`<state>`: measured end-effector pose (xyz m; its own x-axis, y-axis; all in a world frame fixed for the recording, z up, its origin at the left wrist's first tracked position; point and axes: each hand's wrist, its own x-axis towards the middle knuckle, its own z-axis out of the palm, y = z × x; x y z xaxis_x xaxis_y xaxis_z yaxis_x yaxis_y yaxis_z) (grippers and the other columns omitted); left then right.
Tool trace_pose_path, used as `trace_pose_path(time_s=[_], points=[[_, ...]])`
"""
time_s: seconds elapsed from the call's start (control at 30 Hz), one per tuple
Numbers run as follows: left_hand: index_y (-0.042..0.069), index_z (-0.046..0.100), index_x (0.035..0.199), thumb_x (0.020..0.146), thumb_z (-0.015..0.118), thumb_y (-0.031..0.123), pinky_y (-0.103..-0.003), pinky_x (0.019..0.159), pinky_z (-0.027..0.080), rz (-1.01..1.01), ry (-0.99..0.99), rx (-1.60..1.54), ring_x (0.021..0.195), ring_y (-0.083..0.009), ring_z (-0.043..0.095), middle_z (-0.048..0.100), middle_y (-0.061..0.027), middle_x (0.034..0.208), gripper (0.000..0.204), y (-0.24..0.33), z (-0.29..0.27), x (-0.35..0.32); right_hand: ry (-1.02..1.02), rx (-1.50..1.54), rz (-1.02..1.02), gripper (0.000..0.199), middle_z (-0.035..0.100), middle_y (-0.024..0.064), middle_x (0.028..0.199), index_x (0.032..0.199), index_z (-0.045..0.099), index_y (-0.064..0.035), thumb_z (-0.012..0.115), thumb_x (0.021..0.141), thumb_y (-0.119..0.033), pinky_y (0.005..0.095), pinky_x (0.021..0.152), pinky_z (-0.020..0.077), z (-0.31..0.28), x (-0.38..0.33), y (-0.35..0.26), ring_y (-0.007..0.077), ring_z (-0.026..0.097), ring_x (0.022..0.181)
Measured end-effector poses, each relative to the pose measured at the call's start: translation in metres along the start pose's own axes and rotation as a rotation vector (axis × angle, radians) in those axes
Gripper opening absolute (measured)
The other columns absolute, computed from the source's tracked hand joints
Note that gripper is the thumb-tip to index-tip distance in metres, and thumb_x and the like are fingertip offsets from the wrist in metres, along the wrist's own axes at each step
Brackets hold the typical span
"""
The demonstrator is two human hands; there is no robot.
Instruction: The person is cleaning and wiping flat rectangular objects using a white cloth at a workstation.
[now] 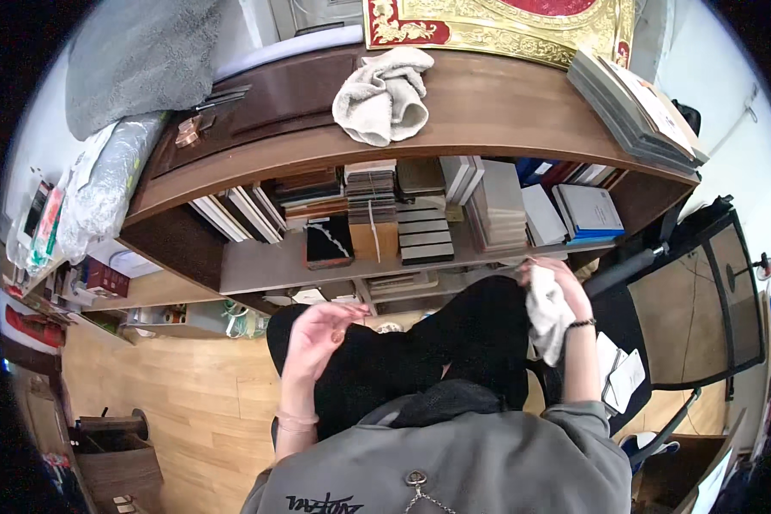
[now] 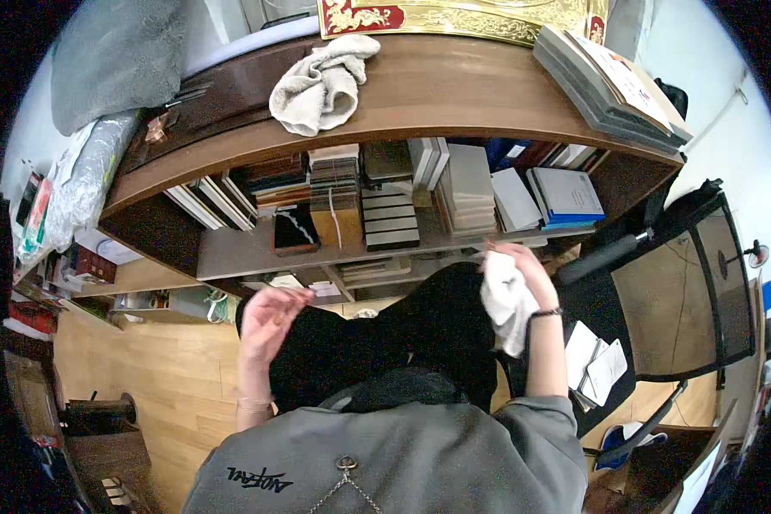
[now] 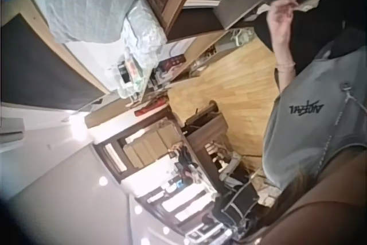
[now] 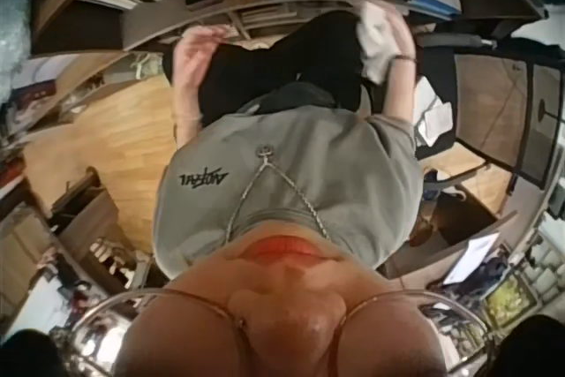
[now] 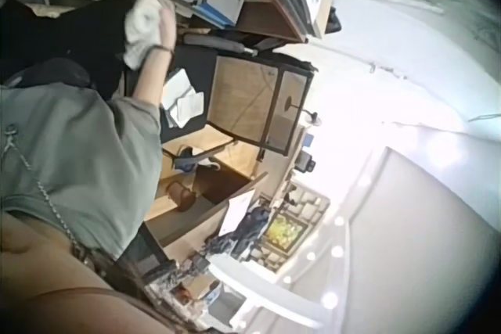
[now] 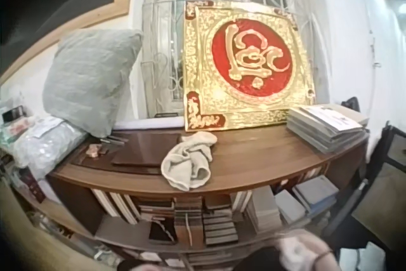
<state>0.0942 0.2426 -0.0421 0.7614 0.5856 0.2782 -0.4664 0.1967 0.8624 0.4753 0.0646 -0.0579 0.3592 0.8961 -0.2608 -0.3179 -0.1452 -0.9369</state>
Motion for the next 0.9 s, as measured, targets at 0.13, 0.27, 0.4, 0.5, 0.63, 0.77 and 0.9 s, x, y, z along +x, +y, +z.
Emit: trace_pose_path(time_s=[0.13, 0.27, 0.4, 0.5, 0.63, 0.77, 0.9], points=[[0.001, 0.056, 0.096, 0.070, 0.076, 0.026, -0.045, 0.092, 0.040, 0.567, -0.177, 0.021, 0.097, -0.0322, 0.055, 0.059, -0.0161, 0.099, 0.042, 0.087, 0.078, 0.025, 0.758, -0.579, -0.066, 0.021, 0.066, 0.0086, 0.079, 0.077, 0.063, 0.0051, 0.059, 0.082, -0.015, 0.0254, 0.061, 0.0460, -0.135, -0.115, 0.064, 0.0107, 0.057, 0.068], [0.015, 0.052, 0.105, 0.065, 0.078, 0.031, -0.039, 0.091, 0.036, 0.954, -0.292, -0.185, 0.097, -0.0206, 0.051, 0.054, 0.0005, 0.096, 0.050, 0.131, 0.123, 0.020, 0.803, -1.436, 0.662, 0.062, 0.064, 0.0230, 0.083, 0.085, 0.062, 0.0112, 0.065, 0.071, -0.050, 0.0387, 0.072, 0.0480, -0.213, -0.221, 0.163, 0.0324, 0.062, 0.083], [0.025, 0.052, 0.116, 0.055, 0.085, 0.028, -0.032, 0.088, 0.033, 0.959, -0.284, -0.230, 0.098, -0.0078, 0.048, 0.052, 0.0123, 0.101, 0.070, 0.120, 0.162, 0.011, 0.744, -1.412, 0.790, 0.080, 0.060, 0.0286, 0.091, 0.091, 0.064, 0.0065, 0.047, 0.072, -0.070, 0.0429, 0.081, 0.0445, -0.180, -0.230, 0.172, 0.0386, 0.058, 0.095], [0.025, 0.052, 0.116, 0.055, 0.085, 0.028, -0.032, 0.088, 0.034, 0.956, -0.278, -0.227, 0.097, -0.0079, 0.048, 0.052, 0.0121, 0.100, 0.069, 0.134, 0.151, -0.001, 0.788, -1.383, 0.791, 0.087, 0.060, 0.0287, 0.094, 0.091, 0.064, 0.0052, 0.038, 0.072, -0.076, 0.0428, 0.085, 0.0426, -0.202, -0.234, 0.204, 0.0382, 0.057, 0.098], [0.024, 0.052, 0.115, 0.055, 0.085, 0.027, -0.032, 0.088, 0.034, 0.976, -0.263, -0.205, 0.096, -0.0081, 0.049, 0.052, 0.0119, 0.099, 0.068, 0.146, 0.143, -0.039, 0.852, -1.389, 0.840, 0.110, 0.058, 0.0314, 0.099, 0.111, 0.046, 0.0190, 0.042, 0.065, -0.081, 0.0429, 0.089, 0.0394, -0.237, -0.217, 0.222, 0.0408, 0.055, 0.099], [0.024, 0.052, 0.114, 0.055, 0.085, 0.027, -0.032, 0.087, 0.034, 0.964, -0.279, -0.223, 0.095, -0.0083, 0.049, 0.052, 0.0117, 0.098, 0.067, 0.150, 0.145, -0.034, 1.021, -1.325, 0.895, 0.127, 0.051, 0.0384, 0.107, 0.115, 0.019, 0.0320, 0.053, 0.061, -0.078, 0.0415, 0.087, 0.0415, -0.251, -0.222, 0.248, 0.0412, 0.054, 0.102], [0.023, 0.052, 0.113, 0.056, 0.085, 0.027, -0.032, 0.086, 0.035, 0.957, -0.290, -0.220, 0.094, -0.0084, 0.050, 0.053, 0.0115, 0.097, 0.066, 0.150, 0.155, -0.042, 1.444, -1.001, 0.496, 0.127, 0.048, 0.0395, 0.106, 0.112, 0.013, 0.0320, 0.070, 0.055, -0.066, 0.0403, 0.084, 0.0439, -0.213, -0.213, 0.241, 0.0405, 0.056, 0.096]])
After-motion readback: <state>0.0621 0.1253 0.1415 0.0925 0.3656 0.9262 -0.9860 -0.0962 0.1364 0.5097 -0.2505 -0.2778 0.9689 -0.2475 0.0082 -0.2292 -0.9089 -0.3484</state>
